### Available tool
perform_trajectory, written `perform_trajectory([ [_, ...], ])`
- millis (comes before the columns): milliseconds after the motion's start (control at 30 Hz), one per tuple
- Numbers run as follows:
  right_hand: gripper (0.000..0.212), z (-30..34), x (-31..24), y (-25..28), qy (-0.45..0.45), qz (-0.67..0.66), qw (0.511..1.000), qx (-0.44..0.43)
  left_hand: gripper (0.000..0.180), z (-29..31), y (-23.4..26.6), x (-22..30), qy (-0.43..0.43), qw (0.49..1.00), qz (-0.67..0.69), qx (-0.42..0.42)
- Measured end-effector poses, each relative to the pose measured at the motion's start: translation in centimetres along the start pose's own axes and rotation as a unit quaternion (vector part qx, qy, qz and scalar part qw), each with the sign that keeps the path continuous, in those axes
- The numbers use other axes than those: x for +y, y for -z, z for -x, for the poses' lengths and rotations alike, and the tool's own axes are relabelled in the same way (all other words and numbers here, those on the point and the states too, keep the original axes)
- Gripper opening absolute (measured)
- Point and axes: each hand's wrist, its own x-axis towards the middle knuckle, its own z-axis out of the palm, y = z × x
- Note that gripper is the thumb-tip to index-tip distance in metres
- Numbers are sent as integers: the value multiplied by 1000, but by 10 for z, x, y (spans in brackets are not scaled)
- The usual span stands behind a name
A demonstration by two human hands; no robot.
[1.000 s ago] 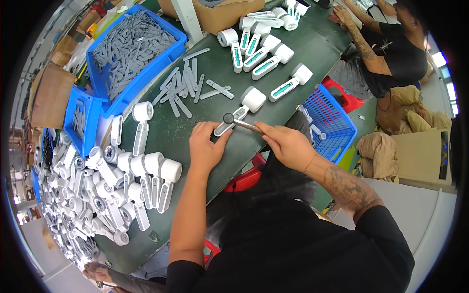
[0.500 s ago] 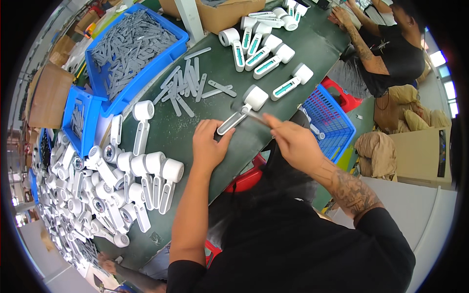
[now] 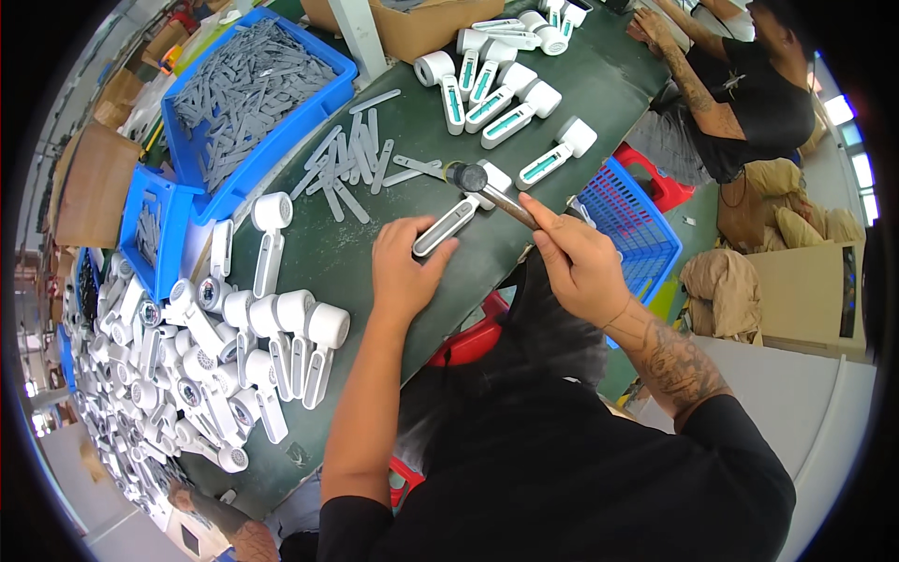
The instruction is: The person assembles portable fan components by fitting plastic strips onto the fan handles and tapping them into place using a hammer.
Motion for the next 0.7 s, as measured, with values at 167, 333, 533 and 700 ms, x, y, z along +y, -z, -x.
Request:
perform_trajectory([
  [167, 47, 15, 19, -20, -43, 9, 997, -61, 24, 0, -5, -10, 20, 999, 21, -26],
  [333, 46, 5, 13, -16, -67, 40, 991, -108, 38, -2, -10, -7, 80, 996, 42, -20],
  [533, 44, 4, 6, -45, -42, 11, 984, -174, 51, 3, -6, -11, 142, 988, 58, -2],
  [700, 47, -22, 32, -12, -145, -87, 986, -5, 29, 24, 25, 8, 82, 996, 17, 29],
])
